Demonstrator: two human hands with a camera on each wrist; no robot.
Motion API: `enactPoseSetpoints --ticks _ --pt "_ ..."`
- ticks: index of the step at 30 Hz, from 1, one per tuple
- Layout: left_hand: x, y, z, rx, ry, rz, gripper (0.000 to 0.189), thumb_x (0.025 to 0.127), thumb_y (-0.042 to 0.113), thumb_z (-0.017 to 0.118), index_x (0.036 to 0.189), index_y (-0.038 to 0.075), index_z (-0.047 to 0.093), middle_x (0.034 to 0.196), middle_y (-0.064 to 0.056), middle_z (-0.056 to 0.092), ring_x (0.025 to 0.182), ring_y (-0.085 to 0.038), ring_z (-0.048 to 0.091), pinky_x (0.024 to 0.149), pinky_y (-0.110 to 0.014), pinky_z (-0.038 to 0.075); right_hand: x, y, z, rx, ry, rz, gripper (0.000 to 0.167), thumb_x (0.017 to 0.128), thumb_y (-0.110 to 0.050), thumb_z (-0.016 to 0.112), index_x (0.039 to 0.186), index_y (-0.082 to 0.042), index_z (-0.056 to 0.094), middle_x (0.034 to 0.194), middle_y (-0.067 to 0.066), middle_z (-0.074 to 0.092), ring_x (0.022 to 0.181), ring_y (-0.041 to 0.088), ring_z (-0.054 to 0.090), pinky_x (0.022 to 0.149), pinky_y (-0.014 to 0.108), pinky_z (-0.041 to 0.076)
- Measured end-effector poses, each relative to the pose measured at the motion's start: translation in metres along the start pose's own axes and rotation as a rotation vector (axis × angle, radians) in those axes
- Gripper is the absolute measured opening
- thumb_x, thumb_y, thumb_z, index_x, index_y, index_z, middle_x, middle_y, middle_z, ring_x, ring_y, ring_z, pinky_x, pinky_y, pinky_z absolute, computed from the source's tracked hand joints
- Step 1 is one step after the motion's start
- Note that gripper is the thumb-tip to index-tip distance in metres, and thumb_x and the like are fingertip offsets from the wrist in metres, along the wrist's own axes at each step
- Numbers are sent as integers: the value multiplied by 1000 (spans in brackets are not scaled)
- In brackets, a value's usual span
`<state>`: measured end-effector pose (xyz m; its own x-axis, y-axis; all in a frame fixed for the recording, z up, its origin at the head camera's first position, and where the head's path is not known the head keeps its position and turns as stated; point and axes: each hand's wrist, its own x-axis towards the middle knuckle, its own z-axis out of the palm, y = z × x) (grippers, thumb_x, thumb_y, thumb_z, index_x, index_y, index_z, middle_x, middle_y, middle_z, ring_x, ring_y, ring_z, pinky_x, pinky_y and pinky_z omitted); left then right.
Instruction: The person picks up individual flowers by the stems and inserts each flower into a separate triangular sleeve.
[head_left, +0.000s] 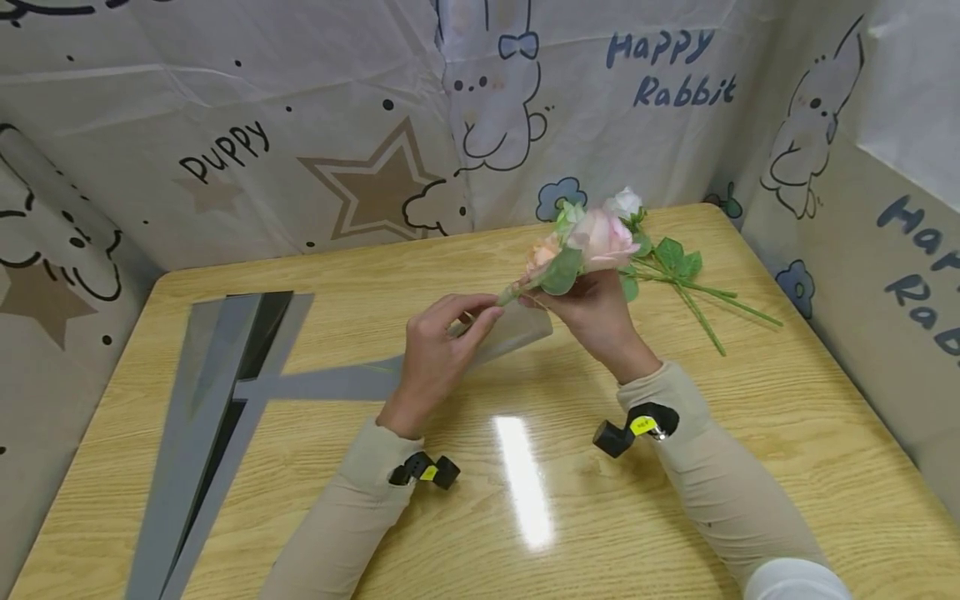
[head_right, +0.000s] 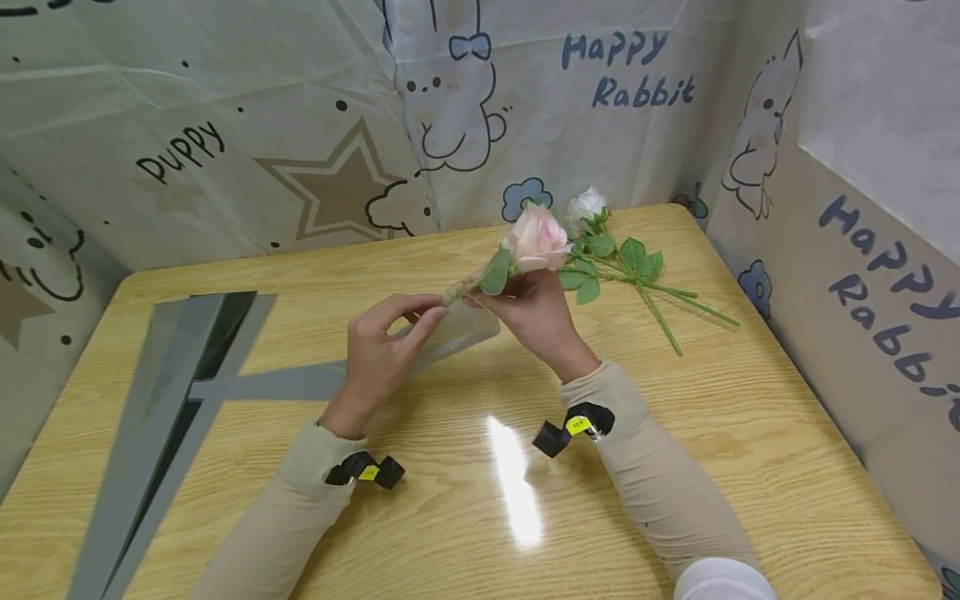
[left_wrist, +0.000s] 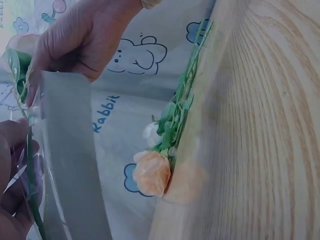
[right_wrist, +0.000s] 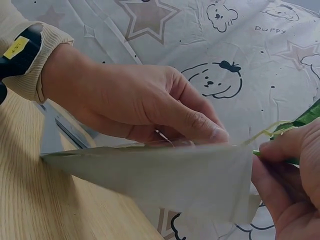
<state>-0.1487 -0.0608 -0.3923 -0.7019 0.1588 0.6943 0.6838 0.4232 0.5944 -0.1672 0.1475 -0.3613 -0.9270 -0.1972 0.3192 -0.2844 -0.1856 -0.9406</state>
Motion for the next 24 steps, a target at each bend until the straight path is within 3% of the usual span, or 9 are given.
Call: enactPoseSetpoints --ticks 5,12,16,19,24 --pt "1 3 0 -9 19 -3 14 92 13 78 101 2 79 93 -14 80 76 -21 72 69 -32 61 0 0 -1 -21 -16 49 33 91 9 72 112 -15 65 98 -9 78 95 8 76 91 28 63" --pt "1 5 0 -9 25 -4 15 92 12 79 100 0 79 92 -15 80 75 -22 72 68 -33 62 3 -2 -4 -188 -20 37 33 86 -5 83 115 -8 67 102 -9 73 96 8 72 90 24 61" --pt "1 6 0 -4 19 5 15 92 13 78 101 1 79 93 -14 80 77 -22 72 71 -32 61 4 -6 -8 -113 -78 120 31 89 -8 81 117 -2 68 102 -6 77 96 10 76 88 29 63" --pt "1 7 -1 -16 13 8 14 92 13 78 102 2 79 94 -12 80 79 -21 72 73 -32 61 4 -9 -11 -52 -99 159 29 88 -13 82 113 -5 71 101 -5 80 96 12 77 88 32 64" --pt "2 9 -3 -37 14 18 14 93 11 77 102 1 79 94 -13 80 80 -21 73 74 -31 61 5 -8 -16 -7 -132 75 23 83 -19 86 103 -12 77 99 -4 81 96 12 77 88 31 64"
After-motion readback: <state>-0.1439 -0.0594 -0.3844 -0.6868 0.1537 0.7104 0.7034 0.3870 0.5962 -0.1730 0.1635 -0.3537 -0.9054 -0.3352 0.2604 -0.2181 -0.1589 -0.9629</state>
